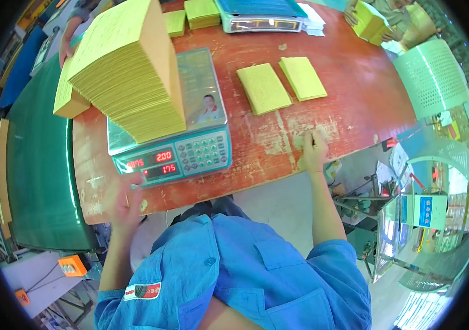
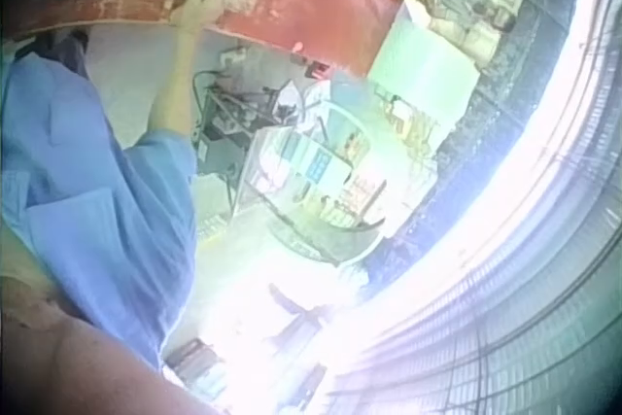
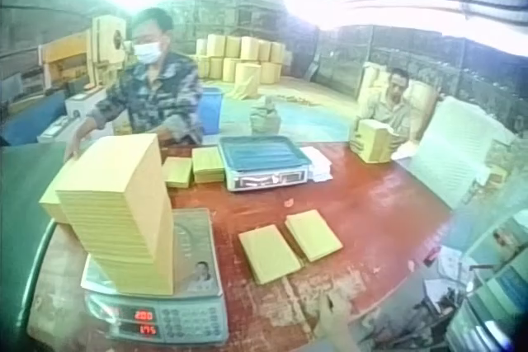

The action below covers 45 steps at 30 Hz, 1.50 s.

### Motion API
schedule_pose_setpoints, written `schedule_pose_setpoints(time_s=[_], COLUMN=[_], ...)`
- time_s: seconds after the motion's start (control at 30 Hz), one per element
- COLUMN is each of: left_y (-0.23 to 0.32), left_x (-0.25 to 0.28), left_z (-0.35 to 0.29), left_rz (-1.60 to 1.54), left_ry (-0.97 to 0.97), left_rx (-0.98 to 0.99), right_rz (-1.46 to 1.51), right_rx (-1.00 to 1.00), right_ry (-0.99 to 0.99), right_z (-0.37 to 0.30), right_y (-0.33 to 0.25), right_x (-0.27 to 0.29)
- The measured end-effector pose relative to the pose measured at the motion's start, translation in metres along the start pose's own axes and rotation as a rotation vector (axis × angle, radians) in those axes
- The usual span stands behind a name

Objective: The recorder is shown bundling and weighing stacks of yellow paper in a mill environment.

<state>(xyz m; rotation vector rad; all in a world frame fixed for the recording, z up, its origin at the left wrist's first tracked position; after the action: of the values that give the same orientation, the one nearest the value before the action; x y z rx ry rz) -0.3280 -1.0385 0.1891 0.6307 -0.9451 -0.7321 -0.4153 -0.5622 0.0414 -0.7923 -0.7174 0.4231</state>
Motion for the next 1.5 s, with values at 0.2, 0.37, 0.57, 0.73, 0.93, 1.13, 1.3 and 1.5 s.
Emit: schedule_pose_setpoints(time_s=[0.2,0.37,0.57,0.73,0.93,1.13,1.3,1.5], left_y=[0.076,0.114,0.095,0.074,0.109,0.133,0.122,0.124], left_x=[-0.133,-0.261,-0.373,-0.386,-0.417,-0.476,-0.508,-0.493], left_z=[0.031,0.065,0.108,0.106,0.126,0.119,0.101,0.099], left_rz=[-0.255,-0.358,0.220,0.519,0.357,0.417,0.382,0.386], left_ry=[-0.410,-0.417,-0.398,-0.414,-0.457,-0.494,-0.278,-0.279], left_rx=[-0.228,-0.251,-0.347,-0.319,-0.379,-0.402,-0.487,-0.393], right_rz=[0.030,0.091,0.325,0.468,0.563,0.484,0.487,0.443], right_rx=[0.016,-0.035,-0.101,-0.163,-0.186,-0.084,-0.026,0.061], right_ry=[0.058,0.002,-0.110,-0.177,-0.392,-0.397,-0.414,-0.548], right_z=[0.008,0.003,0.015,0.024,0.032,0.029,0.030,0.022], right_y=[-0.005,0.004,-0.012,0.000,0.010,-0.003,0.007,0.007], right_x=[0.011,0.007,0.020,0.035,0.036,0.022,0.029,0.028])
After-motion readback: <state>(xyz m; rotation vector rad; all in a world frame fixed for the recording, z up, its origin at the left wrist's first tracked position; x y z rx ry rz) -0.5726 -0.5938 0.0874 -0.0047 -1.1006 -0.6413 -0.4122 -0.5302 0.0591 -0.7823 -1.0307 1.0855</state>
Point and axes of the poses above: each hand's wrist, its own z-axis towards the middle knuckle, its own x-axis out of the back of the hand, y = z × x, the point moved 3 cm from there along z, towards the middle knuckle, and after that the axes turned 12 degrees about y, right-handed, at the moved point
